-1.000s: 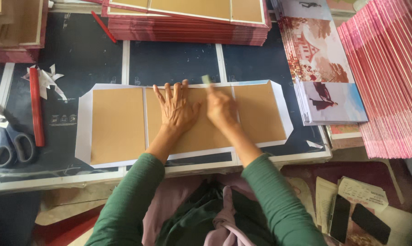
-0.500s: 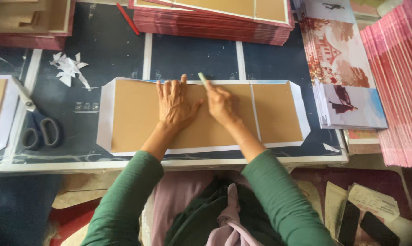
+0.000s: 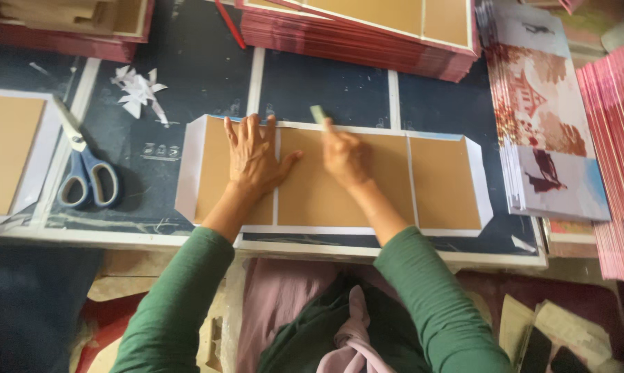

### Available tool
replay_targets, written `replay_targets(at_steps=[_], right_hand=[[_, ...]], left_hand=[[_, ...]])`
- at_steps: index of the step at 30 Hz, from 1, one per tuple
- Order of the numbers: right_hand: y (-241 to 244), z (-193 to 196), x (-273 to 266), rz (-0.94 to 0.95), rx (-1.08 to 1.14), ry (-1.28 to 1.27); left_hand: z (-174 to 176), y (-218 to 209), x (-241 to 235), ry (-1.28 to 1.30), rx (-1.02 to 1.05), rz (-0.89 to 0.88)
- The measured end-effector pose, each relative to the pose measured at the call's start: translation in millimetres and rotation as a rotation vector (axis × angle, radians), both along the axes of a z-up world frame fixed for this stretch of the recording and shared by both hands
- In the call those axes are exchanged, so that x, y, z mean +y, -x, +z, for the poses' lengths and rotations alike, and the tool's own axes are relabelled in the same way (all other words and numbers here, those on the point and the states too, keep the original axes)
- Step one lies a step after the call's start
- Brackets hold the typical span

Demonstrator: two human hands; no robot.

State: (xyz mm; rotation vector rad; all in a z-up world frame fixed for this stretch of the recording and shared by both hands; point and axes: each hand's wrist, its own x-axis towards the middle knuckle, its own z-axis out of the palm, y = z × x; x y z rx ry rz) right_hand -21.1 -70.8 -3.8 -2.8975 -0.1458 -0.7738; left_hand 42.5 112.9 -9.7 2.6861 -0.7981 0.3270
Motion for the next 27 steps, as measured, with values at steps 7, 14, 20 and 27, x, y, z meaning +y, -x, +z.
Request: replay_targets(at_steps=[7, 14, 20, 27], right_hand=[[-22, -19, 18, 0.003, 0.013, 0.025], [-37, -17, 2, -0.065, -0.06, 0.161], [-57, -27, 79, 0.214, -0.076, 0.07], [-74, -11, 117, 0.217, -0.057, 0.067]], left_hand=[[10, -1, 13, -0.039, 0.148, 0.062], [-11, -8, 58, -0.008, 0.006, -0.09], [-34, 1, 59, -0.145, -0.025, -0.08], [-23, 28, 76, -0.223, 0.058, -0.089]])
